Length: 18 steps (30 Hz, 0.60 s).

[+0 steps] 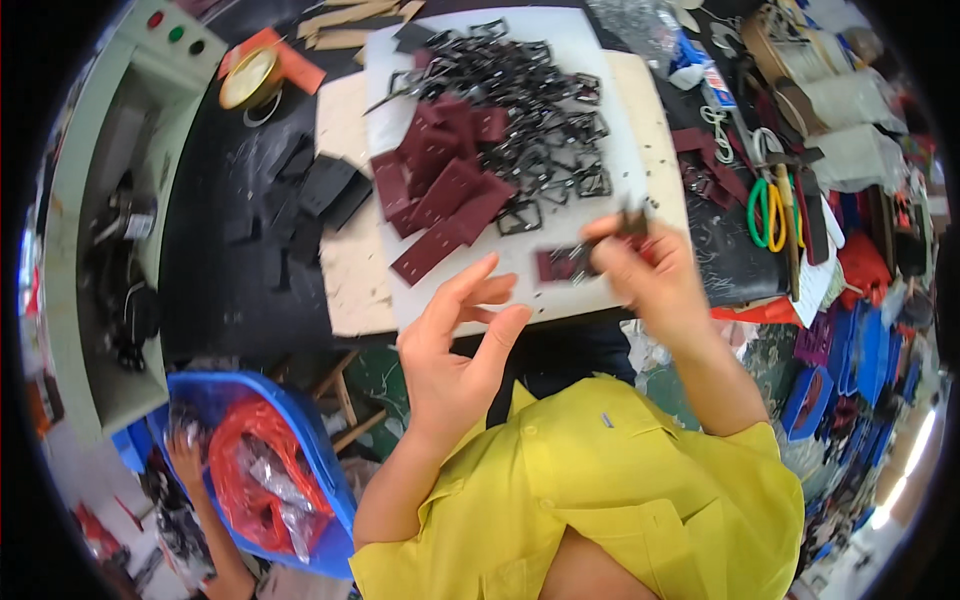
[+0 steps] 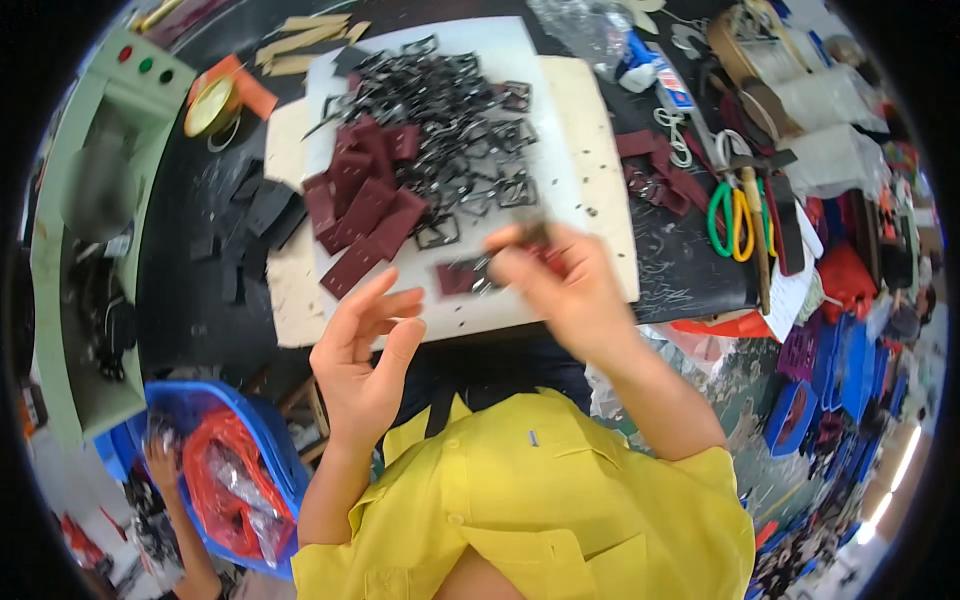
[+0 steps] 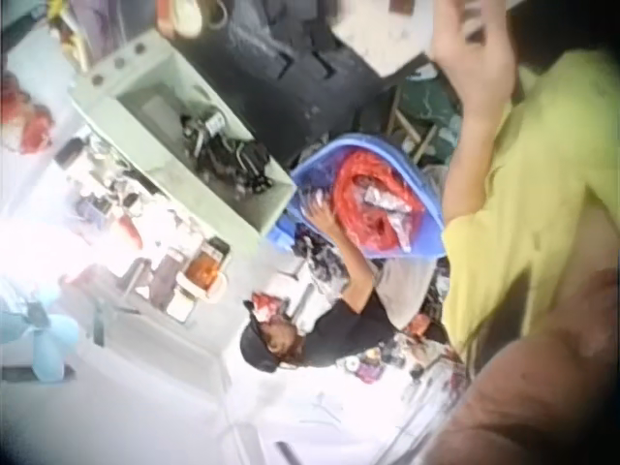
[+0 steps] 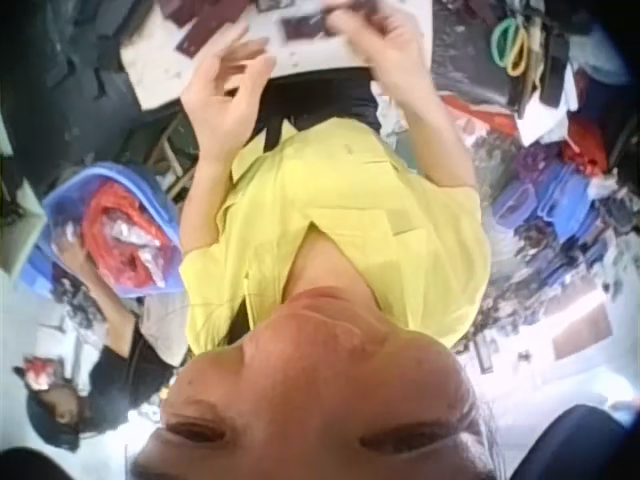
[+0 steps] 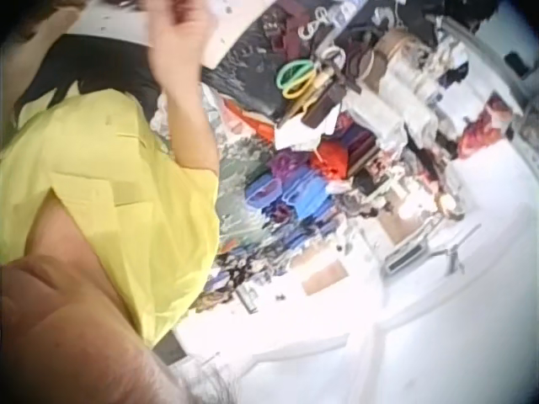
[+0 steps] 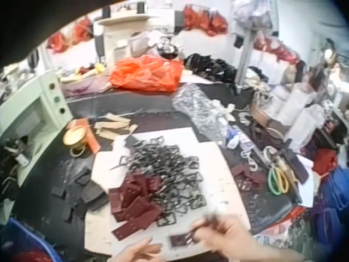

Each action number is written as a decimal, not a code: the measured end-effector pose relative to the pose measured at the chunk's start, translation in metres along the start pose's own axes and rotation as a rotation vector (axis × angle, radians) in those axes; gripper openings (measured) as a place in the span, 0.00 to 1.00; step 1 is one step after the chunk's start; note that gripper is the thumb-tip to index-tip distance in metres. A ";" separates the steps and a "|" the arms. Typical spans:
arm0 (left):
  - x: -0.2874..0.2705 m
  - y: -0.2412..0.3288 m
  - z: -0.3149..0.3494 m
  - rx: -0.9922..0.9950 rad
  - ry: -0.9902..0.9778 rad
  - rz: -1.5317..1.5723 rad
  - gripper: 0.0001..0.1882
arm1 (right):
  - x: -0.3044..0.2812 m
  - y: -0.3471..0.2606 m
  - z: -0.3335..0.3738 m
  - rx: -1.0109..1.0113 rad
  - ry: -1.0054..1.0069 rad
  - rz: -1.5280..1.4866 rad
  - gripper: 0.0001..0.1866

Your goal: The person assembles belt buckles by inserting metal frames into maroon leather straps. They use a small red knife to trim excess material and secure the components. The person handles the items one at a time, repeatedly picking up a strap and a buckle, fitting them together, and cutting the strap to size.

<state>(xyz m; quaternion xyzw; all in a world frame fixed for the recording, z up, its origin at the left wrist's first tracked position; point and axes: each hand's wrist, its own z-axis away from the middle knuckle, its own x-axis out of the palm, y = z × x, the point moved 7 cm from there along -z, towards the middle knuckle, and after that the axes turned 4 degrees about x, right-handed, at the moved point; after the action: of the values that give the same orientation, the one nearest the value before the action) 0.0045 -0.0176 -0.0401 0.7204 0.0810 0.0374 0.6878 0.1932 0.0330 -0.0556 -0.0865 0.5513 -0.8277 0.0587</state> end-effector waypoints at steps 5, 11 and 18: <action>0.036 0.025 -0.035 0.584 -0.119 -0.490 0.10 | -0.134 -0.004 -0.020 -0.095 0.330 -0.065 0.10; 0.098 0.032 -0.073 0.711 -0.334 -0.733 0.13 | -0.147 -0.035 -0.014 -0.369 0.720 0.755 0.12; 0.105 0.035 -0.073 0.823 -0.311 -0.685 0.21 | -0.088 -0.024 -0.016 -0.361 0.363 0.320 0.11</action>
<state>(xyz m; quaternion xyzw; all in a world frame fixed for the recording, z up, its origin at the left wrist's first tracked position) 0.0981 0.0704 -0.0080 0.8591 0.2157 -0.3297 0.3265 0.2756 0.0740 -0.0464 0.1416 0.6976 -0.6986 0.0725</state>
